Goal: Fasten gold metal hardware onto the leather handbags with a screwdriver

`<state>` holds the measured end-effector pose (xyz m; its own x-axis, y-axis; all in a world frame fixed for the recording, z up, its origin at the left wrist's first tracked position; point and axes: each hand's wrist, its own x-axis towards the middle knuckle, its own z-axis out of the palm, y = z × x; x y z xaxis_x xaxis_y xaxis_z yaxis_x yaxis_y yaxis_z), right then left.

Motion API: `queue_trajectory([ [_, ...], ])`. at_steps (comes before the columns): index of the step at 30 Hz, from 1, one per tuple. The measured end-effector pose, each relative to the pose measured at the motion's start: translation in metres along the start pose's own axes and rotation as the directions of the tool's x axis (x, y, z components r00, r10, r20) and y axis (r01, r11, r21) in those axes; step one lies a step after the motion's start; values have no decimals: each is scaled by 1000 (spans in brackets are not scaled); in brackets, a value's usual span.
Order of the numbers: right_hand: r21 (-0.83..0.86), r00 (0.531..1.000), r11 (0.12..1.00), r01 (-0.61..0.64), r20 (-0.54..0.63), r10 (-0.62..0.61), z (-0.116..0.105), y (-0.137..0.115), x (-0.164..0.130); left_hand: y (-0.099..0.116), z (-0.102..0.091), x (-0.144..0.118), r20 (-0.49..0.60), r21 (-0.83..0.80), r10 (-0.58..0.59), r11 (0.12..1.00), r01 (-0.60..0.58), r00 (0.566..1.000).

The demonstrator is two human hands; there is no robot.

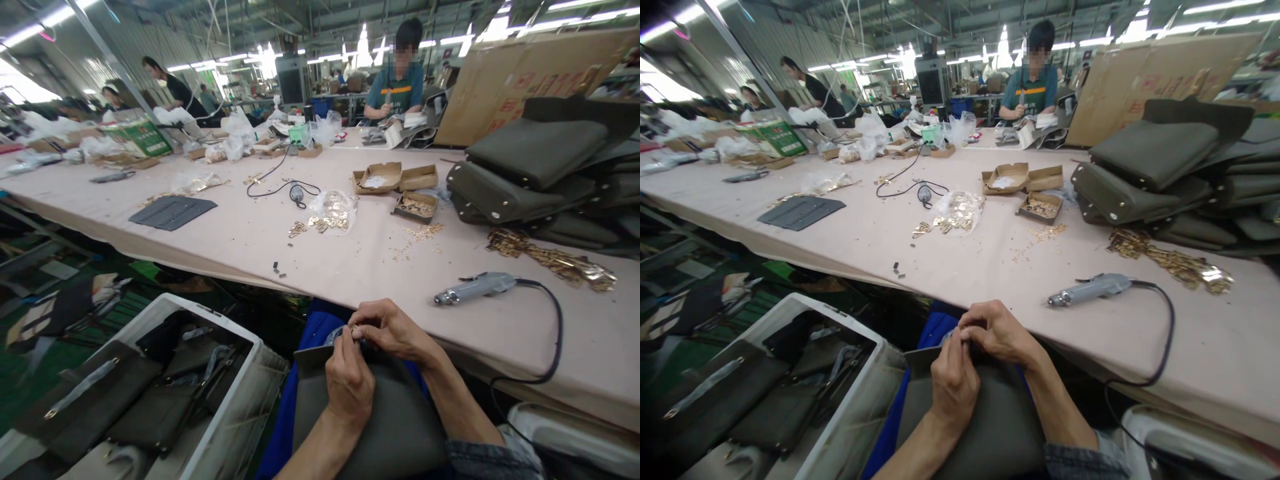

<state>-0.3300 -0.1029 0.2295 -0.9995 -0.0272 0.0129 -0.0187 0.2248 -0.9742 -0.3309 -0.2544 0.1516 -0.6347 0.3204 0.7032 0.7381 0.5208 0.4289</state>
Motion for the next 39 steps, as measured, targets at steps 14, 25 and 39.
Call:
queue_trajectory([
  [14,1,978,1000,-29,-207,29,17,15,-2,-18,-2,6,47,-230,19,973,-8,999],
  [25,208,970,978,36,-241,16,31,29,-13,-26,-44,33,713,-498,-348,359,789,609],
  [39,5,982,1000,-6,-188,7,36,2,3,-21,-44,34,770,-516,-411,49,855,488],
])
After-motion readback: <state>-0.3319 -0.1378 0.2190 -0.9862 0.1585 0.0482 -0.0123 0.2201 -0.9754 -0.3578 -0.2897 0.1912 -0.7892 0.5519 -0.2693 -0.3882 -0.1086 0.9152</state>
